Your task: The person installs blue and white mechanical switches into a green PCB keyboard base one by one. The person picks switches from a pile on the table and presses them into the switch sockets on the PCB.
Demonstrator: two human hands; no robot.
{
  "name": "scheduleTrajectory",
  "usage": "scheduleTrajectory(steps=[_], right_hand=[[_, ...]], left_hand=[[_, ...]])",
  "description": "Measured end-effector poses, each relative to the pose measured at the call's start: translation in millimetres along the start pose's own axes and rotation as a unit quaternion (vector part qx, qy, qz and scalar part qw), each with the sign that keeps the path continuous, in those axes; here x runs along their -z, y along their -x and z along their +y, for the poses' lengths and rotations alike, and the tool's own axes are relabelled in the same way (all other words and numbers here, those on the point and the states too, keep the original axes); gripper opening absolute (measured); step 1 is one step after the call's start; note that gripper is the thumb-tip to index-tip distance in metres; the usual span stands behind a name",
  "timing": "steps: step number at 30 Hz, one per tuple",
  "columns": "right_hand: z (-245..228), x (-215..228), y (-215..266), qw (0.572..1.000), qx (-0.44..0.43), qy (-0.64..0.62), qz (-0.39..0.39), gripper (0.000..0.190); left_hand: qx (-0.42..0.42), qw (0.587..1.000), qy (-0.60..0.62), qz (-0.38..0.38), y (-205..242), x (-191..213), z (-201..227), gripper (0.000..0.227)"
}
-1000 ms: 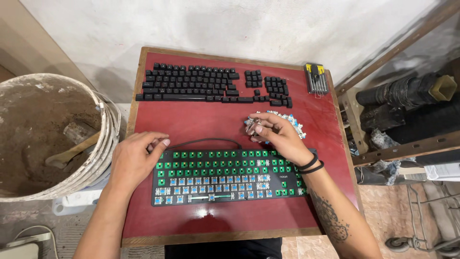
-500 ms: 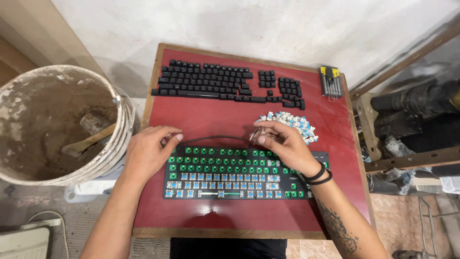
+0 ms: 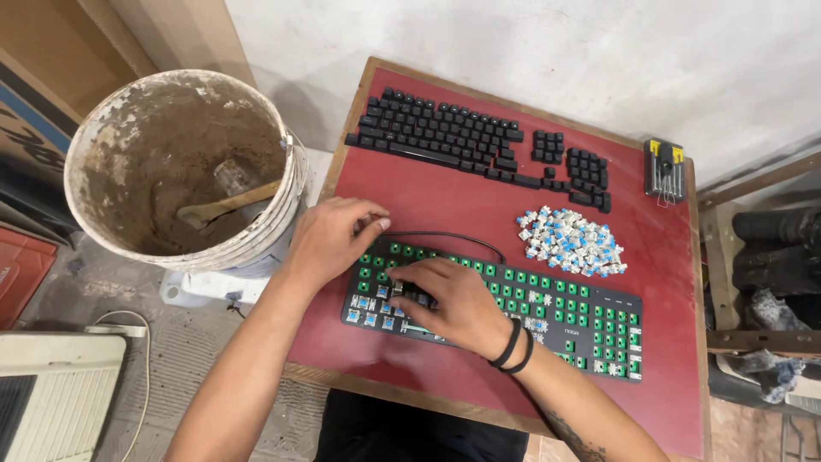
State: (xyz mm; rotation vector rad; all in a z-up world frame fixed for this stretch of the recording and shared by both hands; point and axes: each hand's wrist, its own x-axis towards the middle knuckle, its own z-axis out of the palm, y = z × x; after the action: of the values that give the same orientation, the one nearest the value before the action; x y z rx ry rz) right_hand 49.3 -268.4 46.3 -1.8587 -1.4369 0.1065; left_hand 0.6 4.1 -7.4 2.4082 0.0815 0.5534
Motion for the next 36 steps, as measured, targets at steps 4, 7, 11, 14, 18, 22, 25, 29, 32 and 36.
scheduleTrajectory(steps=[4,7,11,14,18,22,25,29,32,36], right_hand=[[-1,-15,-3,0.999,0.021,0.037,0.005,0.032],[0,-22,-1,0.997,0.033,0.065,0.019,0.031],[1,-29,0,0.992,0.067,0.097,0.034,0.028],[2,-36,1,0.989,0.091,0.108,0.053,0.024],[-1,-38,4,0.983,0.116,0.124,0.073,0.021],[1,-38,6,0.983,0.116,0.112,0.090,0.022],[0,-32,10,0.991,0.071,0.058,0.100,0.024],[3,-6,18,0.990,0.000,0.022,0.138,0.031],[3,23,31,0.986,-0.045,0.018,0.158,0.035],[14,70,51,0.976,-0.097,0.030,0.193,0.037]], left_hand=[[0.002,1.000,0.004,0.000,0,4,4,0.014],[0.002,1.000,-0.002,-0.012,0,4,4,0.015],[0.006,1.000,0.010,-0.017,-2,5,7,0.014],[0.013,0.999,0.013,-0.026,-2,7,8,0.014],[0.015,0.999,0.015,-0.034,-1,6,7,0.016],[0.015,0.999,0.012,-0.033,0,5,4,0.016],[0.002,1.000,0.004,-0.026,2,3,1,0.016],[-0.007,1.000,-0.019,-0.023,-3,4,0,0.017],[-0.001,0.999,-0.018,-0.037,-1,6,4,0.018],[0.019,0.998,-0.026,-0.048,-1,8,3,0.019]])
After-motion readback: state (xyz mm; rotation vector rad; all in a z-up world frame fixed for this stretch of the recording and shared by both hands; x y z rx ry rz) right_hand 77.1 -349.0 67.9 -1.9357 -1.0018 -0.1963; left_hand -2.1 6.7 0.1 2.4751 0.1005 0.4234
